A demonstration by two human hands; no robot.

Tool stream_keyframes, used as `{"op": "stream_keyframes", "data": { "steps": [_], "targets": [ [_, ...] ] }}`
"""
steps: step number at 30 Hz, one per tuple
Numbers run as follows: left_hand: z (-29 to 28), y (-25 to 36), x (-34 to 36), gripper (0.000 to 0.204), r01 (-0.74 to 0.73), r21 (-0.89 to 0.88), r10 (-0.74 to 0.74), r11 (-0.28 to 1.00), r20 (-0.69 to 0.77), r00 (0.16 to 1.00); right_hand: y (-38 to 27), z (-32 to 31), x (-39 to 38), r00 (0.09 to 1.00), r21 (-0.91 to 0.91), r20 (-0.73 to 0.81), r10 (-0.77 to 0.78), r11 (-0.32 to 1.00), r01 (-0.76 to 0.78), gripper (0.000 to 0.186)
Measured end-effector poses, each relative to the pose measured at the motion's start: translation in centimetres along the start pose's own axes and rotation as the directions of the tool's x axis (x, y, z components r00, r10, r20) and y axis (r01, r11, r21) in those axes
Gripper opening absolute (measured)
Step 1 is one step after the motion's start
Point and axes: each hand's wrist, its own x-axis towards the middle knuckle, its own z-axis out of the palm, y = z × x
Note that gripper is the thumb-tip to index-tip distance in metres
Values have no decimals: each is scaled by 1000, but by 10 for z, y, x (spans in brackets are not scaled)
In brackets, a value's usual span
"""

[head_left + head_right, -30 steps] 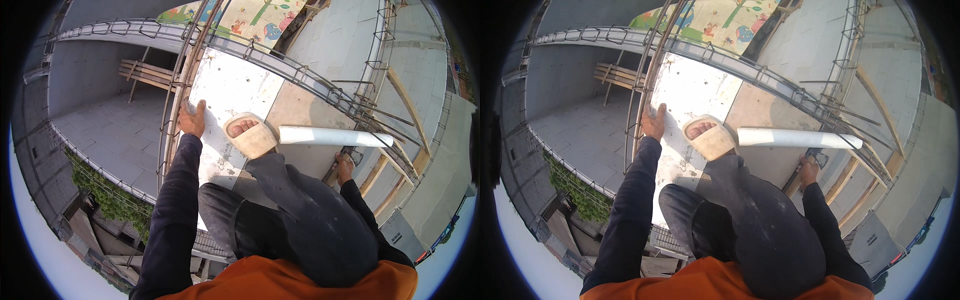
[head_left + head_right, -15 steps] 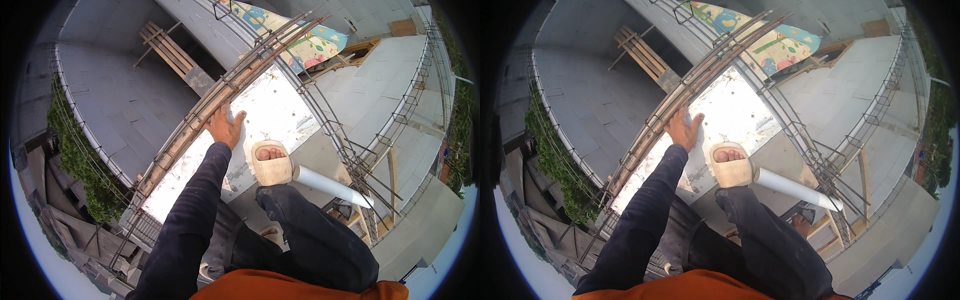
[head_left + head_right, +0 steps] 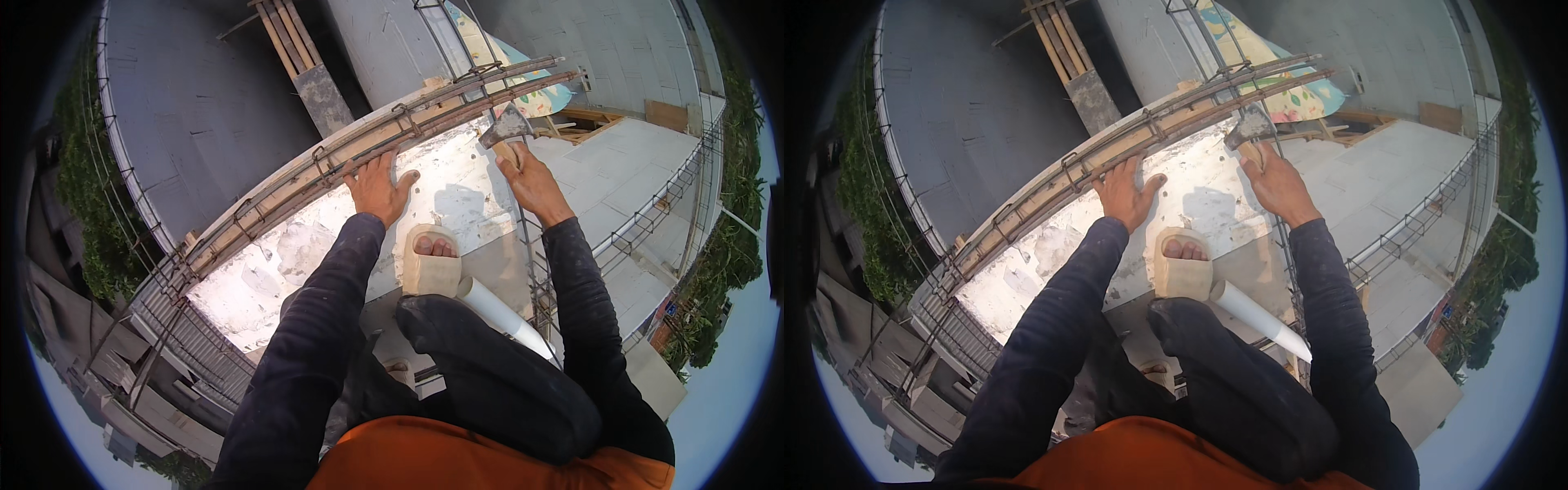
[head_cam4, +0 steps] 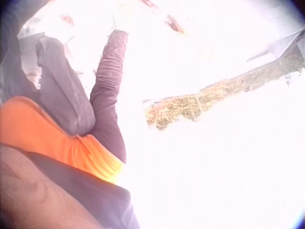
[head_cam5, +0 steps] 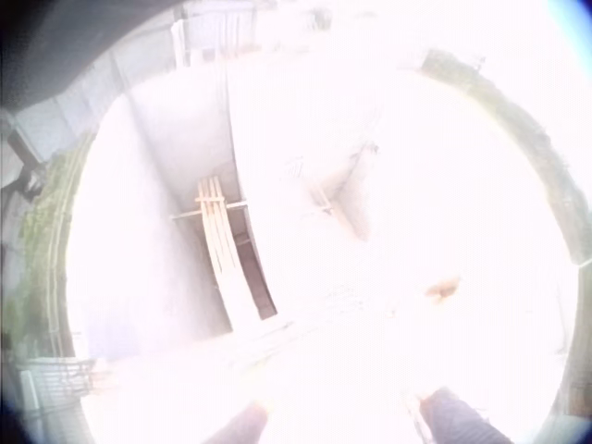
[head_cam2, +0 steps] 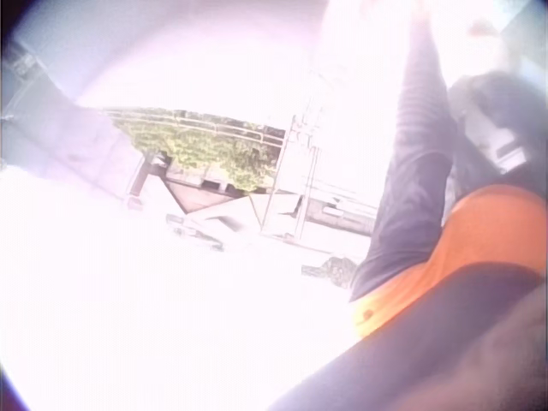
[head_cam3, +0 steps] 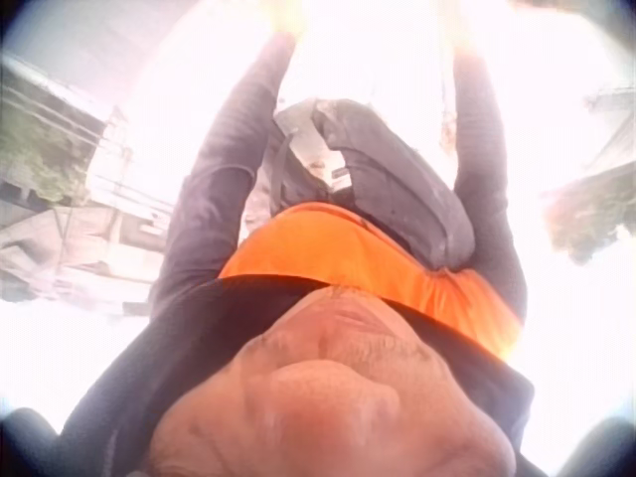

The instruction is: The person positions and secures wooden boards and a PVC pipe segment atop a concrete structure using a hammer.

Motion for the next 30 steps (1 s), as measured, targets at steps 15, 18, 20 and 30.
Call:
{"op": "stream_keyframes", "data": {
  "steps": [15,18,20,30],
  "targets": [
    [-16,-13,-18,77,-66,-10,66,998,-2,998,-1,78,21,999,-23,-29,26,999,-27,62],
    [-27,-1,-39,83,-81,-44,83,996,45,996,43,80,39,993,-48,-117,-23,999,18,56],
    [-40,-7,-76,79,-60,-112,62,992,12,998,6,77,25,997,68,-29,75,995,-73,45],
    [-257,-101,-414,37,481,-539,-660,691,-199,725,-3,70,38,995,4,95,28,1000,-28,46]
  ]
}}
